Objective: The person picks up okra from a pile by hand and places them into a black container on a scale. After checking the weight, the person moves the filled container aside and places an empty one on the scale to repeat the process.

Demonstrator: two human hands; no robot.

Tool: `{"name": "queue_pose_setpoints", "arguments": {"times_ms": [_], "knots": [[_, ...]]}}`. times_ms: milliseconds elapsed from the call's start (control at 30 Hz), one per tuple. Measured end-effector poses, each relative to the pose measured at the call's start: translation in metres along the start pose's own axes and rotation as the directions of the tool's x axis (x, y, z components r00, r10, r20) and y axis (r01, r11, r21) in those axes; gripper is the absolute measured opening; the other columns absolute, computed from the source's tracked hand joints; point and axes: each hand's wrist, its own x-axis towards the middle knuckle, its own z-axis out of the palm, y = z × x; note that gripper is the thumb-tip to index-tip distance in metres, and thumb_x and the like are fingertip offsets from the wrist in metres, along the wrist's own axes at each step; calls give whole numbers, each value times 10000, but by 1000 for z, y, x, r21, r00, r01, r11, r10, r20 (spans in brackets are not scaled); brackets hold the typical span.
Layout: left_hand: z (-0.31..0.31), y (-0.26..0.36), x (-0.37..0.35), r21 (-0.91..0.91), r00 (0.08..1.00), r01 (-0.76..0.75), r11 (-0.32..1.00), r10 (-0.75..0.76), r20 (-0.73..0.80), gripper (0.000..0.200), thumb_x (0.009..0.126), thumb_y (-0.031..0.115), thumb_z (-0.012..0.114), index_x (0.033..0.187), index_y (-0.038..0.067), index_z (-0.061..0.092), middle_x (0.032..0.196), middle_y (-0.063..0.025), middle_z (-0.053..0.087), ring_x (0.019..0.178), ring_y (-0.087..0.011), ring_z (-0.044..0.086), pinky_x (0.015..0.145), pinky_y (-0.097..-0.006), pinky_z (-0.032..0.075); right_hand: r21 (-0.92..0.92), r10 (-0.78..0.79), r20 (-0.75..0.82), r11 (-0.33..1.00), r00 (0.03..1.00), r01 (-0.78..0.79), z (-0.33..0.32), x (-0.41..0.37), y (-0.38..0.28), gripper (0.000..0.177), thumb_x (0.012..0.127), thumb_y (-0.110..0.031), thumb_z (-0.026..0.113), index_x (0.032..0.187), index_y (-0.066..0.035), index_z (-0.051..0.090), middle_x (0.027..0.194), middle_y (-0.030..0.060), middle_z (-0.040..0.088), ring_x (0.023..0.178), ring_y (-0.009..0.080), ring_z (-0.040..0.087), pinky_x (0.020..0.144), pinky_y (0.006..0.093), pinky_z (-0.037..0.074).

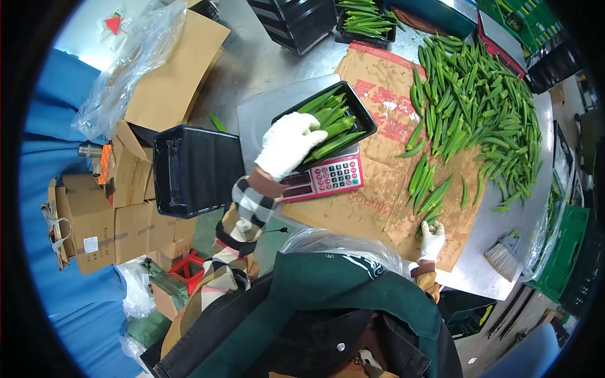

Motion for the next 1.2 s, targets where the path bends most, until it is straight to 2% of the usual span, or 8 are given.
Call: {"name": "queue_pose_setpoints", "arguments": {"times_ms": [400, 700, 800, 900, 967, 1100, 1167, 1200], "knots": [[-42, -46, -7, -322, 909, 110, 940, -226, -349, 173, 946, 183, 712, 988, 17, 737, 781, -14, 670, 731, -71, 580, 692, -240, 465, 132, 1, 29, 991, 1000, -4, 1, 1, -2, 293, 852, -68, 818, 1036, -13, 596, 830, -36, 526, 740, 63, 451, 659, 217, 429], [37, -11, 17, 353, 971, 5, 936, 79, -224, 237, 809, 284, 787, 942, 99, 720, 862, -82, 662, 895, -278, 645, 791, -413, 512, 154, 7, 49, 988, 999, -15, -7, 3, 2, 385, 868, -84, 800, 1190, 14, 614, 909, 8, 597, 749, 75, 503, 695, 222, 465], [12, -3, 11, -178, 943, 27, 984, -85, -323, 248, 816, 249, 798, 954, 66, 705, 855, -90, 659, 806, -246, 634, 743, -360, 511, -106, -61, -87, 993, 994, 52, -28, -13, -13, 553, 889, -83, 767, 1389, 19, 553, 1064, 53, 649, 801, 92, 563, 771, 240, 516], [-31, 23, 6, -718, 968, 201, 667, -248, 41, 185, 906, 168, 732, 1005, 14, 708, 855, -15, 667, 776, -74, 590, 720, -233, 469, -4, -82, -9, 997, 997, 82, -40, -22, -55, 462, 938, -114, 727, 1351, 33, 580, 1127, 69, 682, 895, 113, 628, 782, 266, 525], [-22, 40, 0, -769, 988, 147, 622, -137, 77, 201, 924, 172, 709, 1043, 11, 709, 866, -19, 654, 783, -73, 587, 730, -238, 475, 430, -147, 179, 901, 973, 57, -27, -26, -95, 395, 960, -68, 680, 1339, 11, 603, 1167, 97, 690, 933, 112, 640, 819, 252, 526], [36, 101, -35, -670, 920, 172, 723, 126, 372, 247, 925, 196, 711, 1104, 27, 701, 956, -58, 700, 886, -104, 650, 791, -275, 527, 651, -249, 601, 703, 760, -285, -14, -65, -216, 472, 994, -142, 645, 1419, 21, 518, 1185, 85, 680, 909, 112, 641, 801, 247, 522], [90, 116, -60, -572, 880, -325, 753, 462, 109, 329, 933, 209, 712, 1221, 53, 682, 944, -40, 687, 870, -92, 636, 773, -265, 526, 500, -288, 730, 843, 620, -197, -6, -68, -201, 457, 985, -123, 645, 1403, 20, 529, 1131, 66, 681, 884, 104, 631, 765, 245, 519], [90, 112, -63, -630, 899, -166, 759, 378, 219, 360, 939, 213, 705, 1262, 59, 663, 934, -37, 683, 862, -88, 631, 778, -259, 523, 521, -239, 684, 821, 689, -232, -10, -79, -210, 381, 990, -107, 627, 1346, 15, 565, 1009, 37, 675, 798, 92, 614, 688, 245, 507]]}}
